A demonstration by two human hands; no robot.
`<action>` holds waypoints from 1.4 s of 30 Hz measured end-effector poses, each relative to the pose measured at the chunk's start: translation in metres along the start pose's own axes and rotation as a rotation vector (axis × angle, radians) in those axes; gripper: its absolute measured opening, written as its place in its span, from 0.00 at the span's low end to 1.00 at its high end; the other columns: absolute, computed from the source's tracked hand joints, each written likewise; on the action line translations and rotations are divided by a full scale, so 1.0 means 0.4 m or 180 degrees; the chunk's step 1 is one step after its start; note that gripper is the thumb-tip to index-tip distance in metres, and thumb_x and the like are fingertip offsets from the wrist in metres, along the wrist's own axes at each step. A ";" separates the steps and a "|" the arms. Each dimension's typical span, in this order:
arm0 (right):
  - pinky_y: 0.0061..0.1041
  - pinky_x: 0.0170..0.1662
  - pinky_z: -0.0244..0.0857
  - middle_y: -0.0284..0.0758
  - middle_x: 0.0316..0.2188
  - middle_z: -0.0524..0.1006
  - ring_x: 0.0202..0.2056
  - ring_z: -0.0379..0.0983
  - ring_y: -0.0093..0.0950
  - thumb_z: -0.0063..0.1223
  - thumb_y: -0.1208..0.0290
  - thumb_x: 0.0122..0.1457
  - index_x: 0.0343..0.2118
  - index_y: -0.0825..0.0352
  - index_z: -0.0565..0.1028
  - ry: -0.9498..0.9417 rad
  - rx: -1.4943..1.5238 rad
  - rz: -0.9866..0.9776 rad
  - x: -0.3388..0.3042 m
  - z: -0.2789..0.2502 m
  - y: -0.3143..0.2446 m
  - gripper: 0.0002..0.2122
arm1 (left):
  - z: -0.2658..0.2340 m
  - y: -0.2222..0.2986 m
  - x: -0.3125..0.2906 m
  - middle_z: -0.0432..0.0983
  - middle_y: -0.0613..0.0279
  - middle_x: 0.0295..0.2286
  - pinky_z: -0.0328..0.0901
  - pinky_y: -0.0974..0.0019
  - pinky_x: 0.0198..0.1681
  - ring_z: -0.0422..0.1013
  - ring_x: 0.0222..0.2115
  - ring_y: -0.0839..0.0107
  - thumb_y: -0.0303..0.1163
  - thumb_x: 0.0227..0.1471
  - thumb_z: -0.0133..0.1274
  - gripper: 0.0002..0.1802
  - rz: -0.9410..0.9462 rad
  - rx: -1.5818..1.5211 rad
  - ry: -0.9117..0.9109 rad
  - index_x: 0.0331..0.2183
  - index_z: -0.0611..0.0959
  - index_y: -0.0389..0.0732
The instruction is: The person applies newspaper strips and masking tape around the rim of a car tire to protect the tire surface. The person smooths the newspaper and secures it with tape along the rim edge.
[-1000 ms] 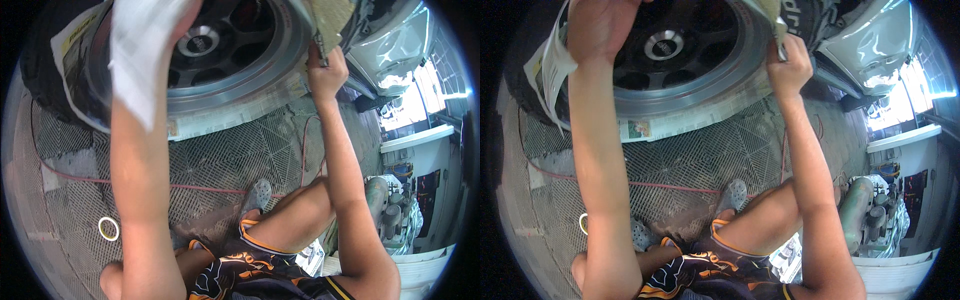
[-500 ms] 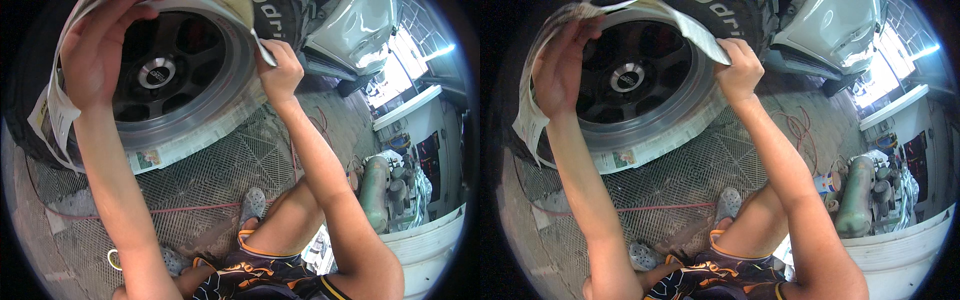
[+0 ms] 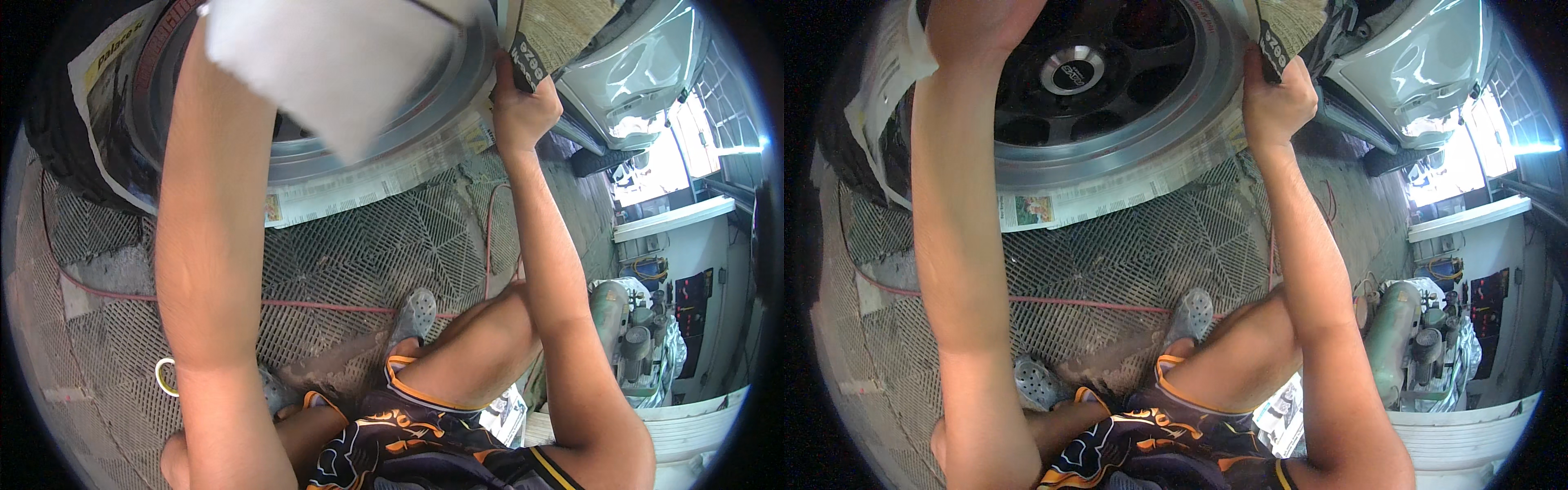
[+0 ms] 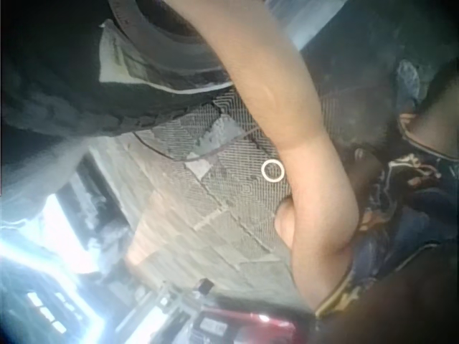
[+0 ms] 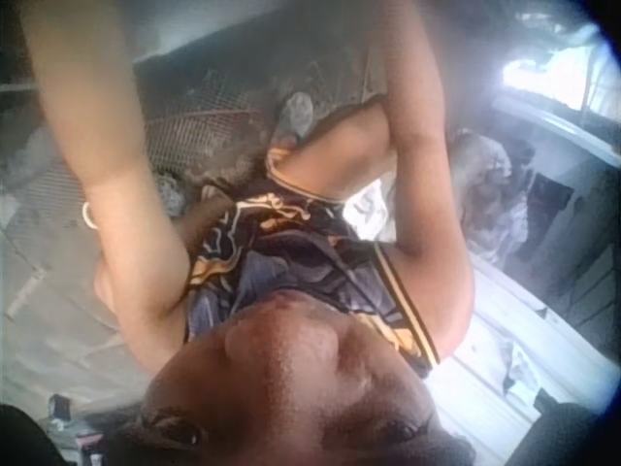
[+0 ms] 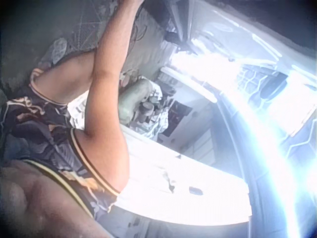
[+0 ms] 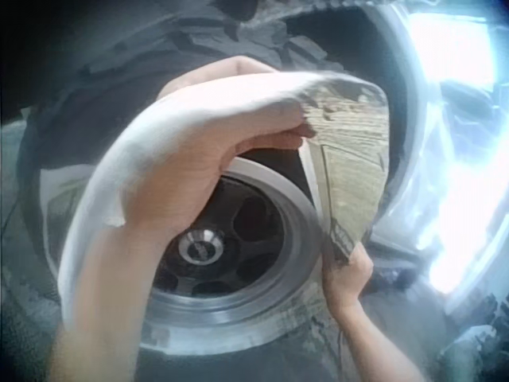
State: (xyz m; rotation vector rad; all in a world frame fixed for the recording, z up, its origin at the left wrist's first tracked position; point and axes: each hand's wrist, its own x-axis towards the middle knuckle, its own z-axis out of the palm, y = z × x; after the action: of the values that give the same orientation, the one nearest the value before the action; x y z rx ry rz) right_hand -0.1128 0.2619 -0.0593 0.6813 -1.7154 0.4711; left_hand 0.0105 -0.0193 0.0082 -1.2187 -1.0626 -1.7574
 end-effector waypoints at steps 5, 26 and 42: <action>0.36 0.31 0.70 0.37 0.25 0.80 0.27 0.78 0.43 0.70 0.62 0.54 0.28 0.64 0.79 -0.0132 -0.0204 0.0177 0.001 0.001 0.002 0.12 | -0.047 0.015 -0.016 0.83 0.56 0.37 0.74 0.70 0.44 0.80 0.36 0.71 0.33 0.58 0.64 0.14 -0.0318 -0.0827 -0.0489 0.41 0.83 0.33; 0.33 0.35 0.73 0.39 0.27 0.83 0.29 0.81 0.40 0.75 0.67 0.48 0.32 0.65 0.81 -0.0419 0.0062 -0.0200 0.110 -0.044 -0.051 0.13 | -0.016 -0.008 -0.036 0.84 0.57 0.37 0.75 0.71 0.43 0.80 0.36 0.73 0.27 0.57 0.64 0.11 -0.0202 -0.0228 0.0549 0.40 0.84 0.34; 0.33 0.33 0.73 0.38 0.24 0.82 0.27 0.81 0.39 0.73 0.65 0.50 0.30 0.64 0.82 -0.0217 -0.0012 -0.0180 0.095 -0.020 -0.057 0.11 | -0.018 -0.009 -0.052 0.84 0.58 0.36 0.75 0.71 0.44 0.80 0.36 0.73 0.25 0.56 0.64 0.10 -0.0208 -0.0140 0.0703 0.41 0.84 0.34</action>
State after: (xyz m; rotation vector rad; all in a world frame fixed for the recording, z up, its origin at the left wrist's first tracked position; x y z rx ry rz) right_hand -0.0980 0.2426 -0.0214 0.7488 -1.7556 0.4091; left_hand 0.0105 -0.0223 -0.0140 -0.9979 -0.9477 -1.9243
